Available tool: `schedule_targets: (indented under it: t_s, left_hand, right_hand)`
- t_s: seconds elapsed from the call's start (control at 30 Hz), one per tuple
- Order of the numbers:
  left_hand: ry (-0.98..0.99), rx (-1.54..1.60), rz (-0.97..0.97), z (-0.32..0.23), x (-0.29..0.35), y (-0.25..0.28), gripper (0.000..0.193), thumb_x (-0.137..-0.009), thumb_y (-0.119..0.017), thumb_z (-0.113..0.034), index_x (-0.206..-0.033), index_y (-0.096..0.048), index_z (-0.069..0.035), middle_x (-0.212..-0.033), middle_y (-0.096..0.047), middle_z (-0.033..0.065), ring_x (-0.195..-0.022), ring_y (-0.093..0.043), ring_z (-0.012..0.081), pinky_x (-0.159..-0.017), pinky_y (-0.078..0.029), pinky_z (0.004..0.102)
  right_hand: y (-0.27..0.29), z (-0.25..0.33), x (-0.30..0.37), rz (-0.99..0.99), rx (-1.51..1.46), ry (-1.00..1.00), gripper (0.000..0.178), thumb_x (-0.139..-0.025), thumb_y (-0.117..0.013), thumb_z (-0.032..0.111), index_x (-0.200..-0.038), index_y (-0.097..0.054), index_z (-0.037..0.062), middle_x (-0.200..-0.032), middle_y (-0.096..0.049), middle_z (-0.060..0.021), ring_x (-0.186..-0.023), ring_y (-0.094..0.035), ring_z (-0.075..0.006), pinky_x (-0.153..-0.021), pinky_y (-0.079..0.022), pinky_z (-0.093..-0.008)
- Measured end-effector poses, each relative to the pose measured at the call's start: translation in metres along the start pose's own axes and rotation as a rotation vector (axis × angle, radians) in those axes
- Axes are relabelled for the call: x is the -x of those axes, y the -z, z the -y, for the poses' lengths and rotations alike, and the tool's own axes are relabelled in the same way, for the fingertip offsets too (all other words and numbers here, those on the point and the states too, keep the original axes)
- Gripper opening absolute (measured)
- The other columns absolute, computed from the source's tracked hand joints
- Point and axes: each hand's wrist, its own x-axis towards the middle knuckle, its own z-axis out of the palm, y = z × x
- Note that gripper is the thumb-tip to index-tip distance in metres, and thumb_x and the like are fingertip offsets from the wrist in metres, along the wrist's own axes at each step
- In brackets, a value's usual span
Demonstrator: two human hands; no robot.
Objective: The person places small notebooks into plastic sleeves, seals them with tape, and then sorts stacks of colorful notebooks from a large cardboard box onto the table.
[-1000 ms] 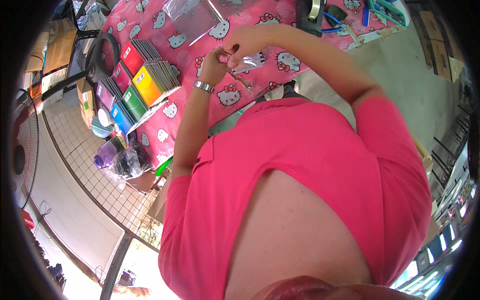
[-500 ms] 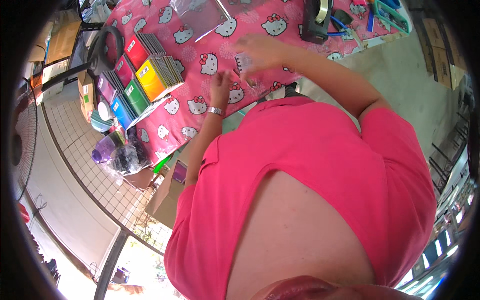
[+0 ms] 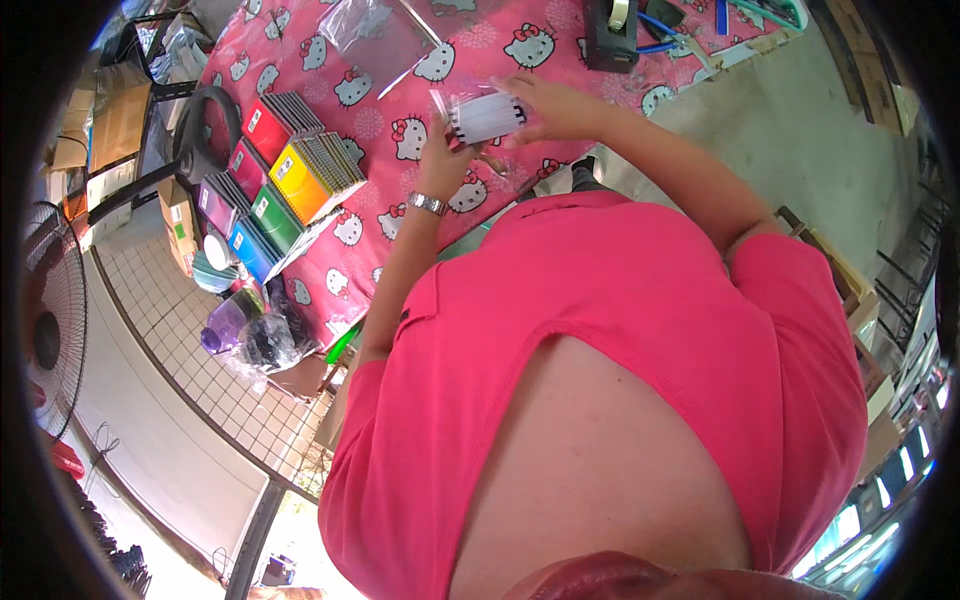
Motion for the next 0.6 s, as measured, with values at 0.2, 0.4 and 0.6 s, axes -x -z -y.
schedule_targets:
  t_s: [0.2,0.4,0.6]
  left_hand:
    - [-0.166,-0.015,-0.111,0.005,-0.016,0.004,0.045,-0.083,-0.062,-0.01,-0.123,-0.048,0.002,-0.114,-0.057,0.0111,-0.098,-0.056,0.0158,-0.082,-0.047,0.0322]
    - [-0.082,-0.082,0.074,-0.055,-0.009,0.035,0.04,-0.09,-0.052,-0.014,-0.128,-0.048,-0.001,-0.125,-0.054,0.0101,-0.111,-0.053,0.0183,-0.093,-0.04,0.0293]
    - [0.206,0.677,0.244,0.02,-0.031,0.051,0.041,-0.088,-0.051,-0.008,-0.127,-0.047,0.001,-0.127,-0.052,0.0074,-0.121,-0.044,0.0166,-0.101,-0.032,0.0296]
  right_hand:
    - [0.02,0.027,-0.025,0.018,0.174,-0.19,0.044,-0.083,-0.059,0.038,-0.115,-0.058,0.0063,-0.104,-0.058,-0.0168,-0.102,-0.056,-0.0313,-0.089,-0.042,-0.0405]
    - [0.054,0.02,-0.016,-0.256,-0.037,-0.199,0.026,-0.086,-0.058,0.026,-0.105,-0.065,0.0094,-0.085,-0.061,-0.0142,-0.09,-0.059,-0.0278,-0.08,-0.046,-0.0358]
    - [0.007,-0.025,-0.003,0.076,-0.312,-0.155,0.047,-0.085,-0.063,0.026,-0.128,-0.052,0.0129,-0.109,-0.053,-0.0119,-0.094,-0.057,-0.0231,-0.082,-0.047,-0.0334]
